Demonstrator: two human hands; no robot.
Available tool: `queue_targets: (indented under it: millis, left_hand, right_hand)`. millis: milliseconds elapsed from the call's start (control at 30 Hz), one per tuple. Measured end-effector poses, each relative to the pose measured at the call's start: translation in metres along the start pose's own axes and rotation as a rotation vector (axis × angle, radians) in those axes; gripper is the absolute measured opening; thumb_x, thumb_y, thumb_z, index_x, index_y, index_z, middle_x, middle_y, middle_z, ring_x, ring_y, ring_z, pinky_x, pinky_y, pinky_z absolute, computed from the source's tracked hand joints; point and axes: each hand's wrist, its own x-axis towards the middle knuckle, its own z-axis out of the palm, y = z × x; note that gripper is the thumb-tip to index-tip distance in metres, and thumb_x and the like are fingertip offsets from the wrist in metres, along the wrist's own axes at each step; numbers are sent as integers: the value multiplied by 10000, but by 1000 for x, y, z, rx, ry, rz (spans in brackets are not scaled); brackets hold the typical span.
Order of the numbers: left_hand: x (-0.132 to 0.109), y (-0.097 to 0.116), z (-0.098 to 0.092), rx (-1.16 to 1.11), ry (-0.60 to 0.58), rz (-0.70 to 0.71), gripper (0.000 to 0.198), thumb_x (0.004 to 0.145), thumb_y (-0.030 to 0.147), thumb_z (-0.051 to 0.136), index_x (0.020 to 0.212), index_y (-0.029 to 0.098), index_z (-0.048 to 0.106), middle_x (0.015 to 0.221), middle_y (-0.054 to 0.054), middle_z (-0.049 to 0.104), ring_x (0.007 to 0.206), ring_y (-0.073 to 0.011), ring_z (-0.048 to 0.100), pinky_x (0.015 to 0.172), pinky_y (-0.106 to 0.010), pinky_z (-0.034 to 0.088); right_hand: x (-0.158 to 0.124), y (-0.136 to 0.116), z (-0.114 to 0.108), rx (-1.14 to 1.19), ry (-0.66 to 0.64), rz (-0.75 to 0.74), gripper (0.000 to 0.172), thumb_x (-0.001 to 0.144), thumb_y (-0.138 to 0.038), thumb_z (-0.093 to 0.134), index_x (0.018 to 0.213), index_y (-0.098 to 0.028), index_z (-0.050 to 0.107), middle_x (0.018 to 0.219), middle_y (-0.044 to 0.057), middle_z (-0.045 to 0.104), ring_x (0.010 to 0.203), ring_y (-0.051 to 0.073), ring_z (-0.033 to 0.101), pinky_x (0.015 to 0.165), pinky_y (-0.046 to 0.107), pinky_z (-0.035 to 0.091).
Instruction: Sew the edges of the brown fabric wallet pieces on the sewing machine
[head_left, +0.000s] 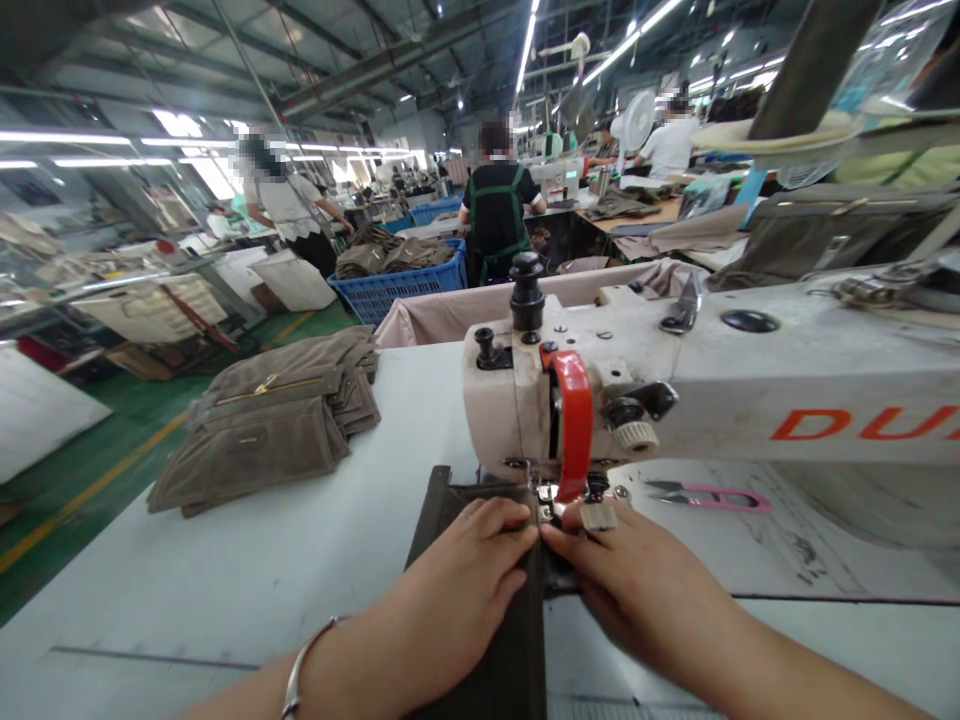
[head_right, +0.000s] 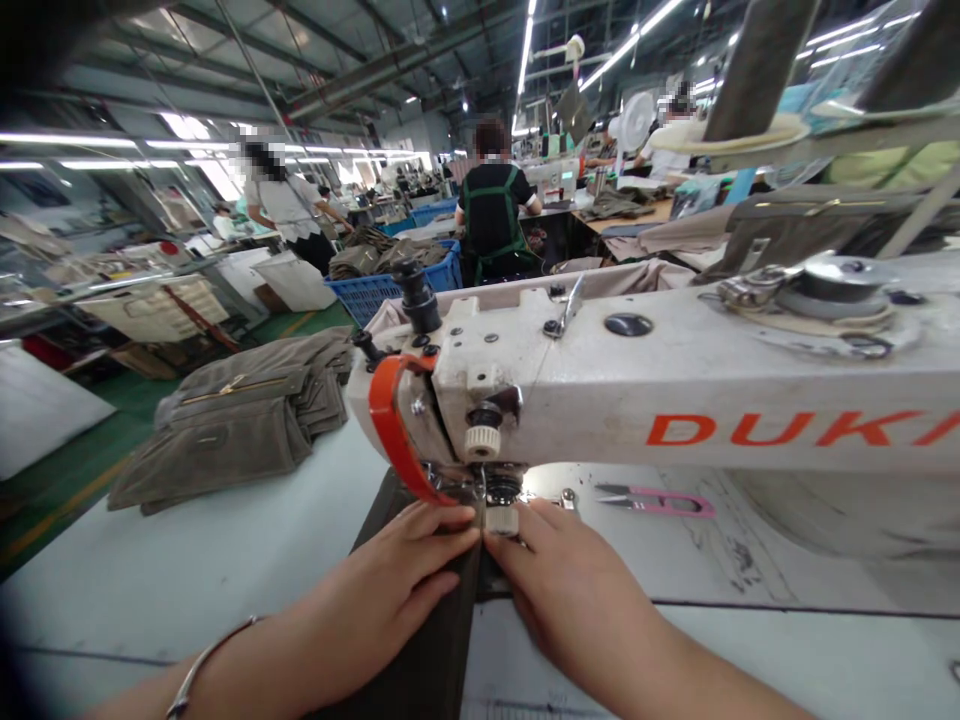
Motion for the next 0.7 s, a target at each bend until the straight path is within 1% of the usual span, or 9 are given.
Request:
queue_targets:
  millis: [100,167,267,367,433,500,567,600,700]
  left_hand:
    - [-31,-19,-4,66,175,-221,399,858,259,597,1243,214,505,1260,-88,506,1169,-263,474,1005,-475,421]
    - [-51,-34,-3,97,295,-388,383,804,378,652,1122,187,555,1160,-101,537,1109,-310,492,962,-560,410]
    - [-64,-46,1,-183,294,-532,262,756,376,678,865,174,550,924,-59,590,908,-271,578,850,-500,477]
    - [-57,-34,3,-819,281,-659,266,768,351,655,906,172,515,836,-37,629,783,-228,635,752,-405,522]
    - [-51,-20,2,-1232,272,-721,343,768,336,663,1019,158,511,867,-56,663,800,-233,663,752,-376,531]
    - [-52,-10,-1,-1439,245,-761,376,773,311,663,1078,138,527,904,-80,682,853,-244,672,792,-356,529]
    - [-62,-6,-3,-1404,216,-779,365,816,344,619,1101,126,550,929,-98,689,887,-254,671,807,-352,531]
    - [-70,-7,-4,-1301,204,-769,383,843,377,585,1131,128,546,940,-104,689,886,-260,672,798,-364,537]
    - [-95,-7,-4,-641,333,-613,486,854,434,569,1245,155,499,1074,-129,656,969,-291,646,813,-434,541]
  right_hand:
    - [-1,0,1,-38,5,-3,425,809,-64,480,1200,-182,599,1037,121,611,1040,276,539,869,467,498]
    - [-1,-3,-1,-44,15,-11,373,832,-79,482,1165,-167,625,1018,127,613,1046,279,534,890,473,482]
    - [2,-18,-4,105,20,99,262,869,-111,469,1018,-177,674,1007,110,616,979,255,559,878,451,473]
    - [8,-40,-6,696,95,414,182,882,-216,517,1026,-204,626,1039,72,612,859,195,598,789,367,500]
    - [12,-55,-5,1200,205,645,307,832,-304,614,1121,-219,553,1043,49,612,788,159,606,710,300,506]
    - [15,-68,-2,1549,283,814,472,746,-351,715,1149,-225,507,911,6,617,633,107,561,542,210,451]
    - [12,-78,2,1681,306,898,521,676,-355,773,1101,-213,508,684,-63,539,457,55,413,388,151,279]
    - [8,-82,6,1701,276,923,491,667,-372,778,1047,-204,517,580,-95,463,398,43,321,353,147,190]
    - [-14,-96,21,1703,65,925,397,712,-513,710,841,-199,504,421,-132,313,321,41,180,320,170,99]
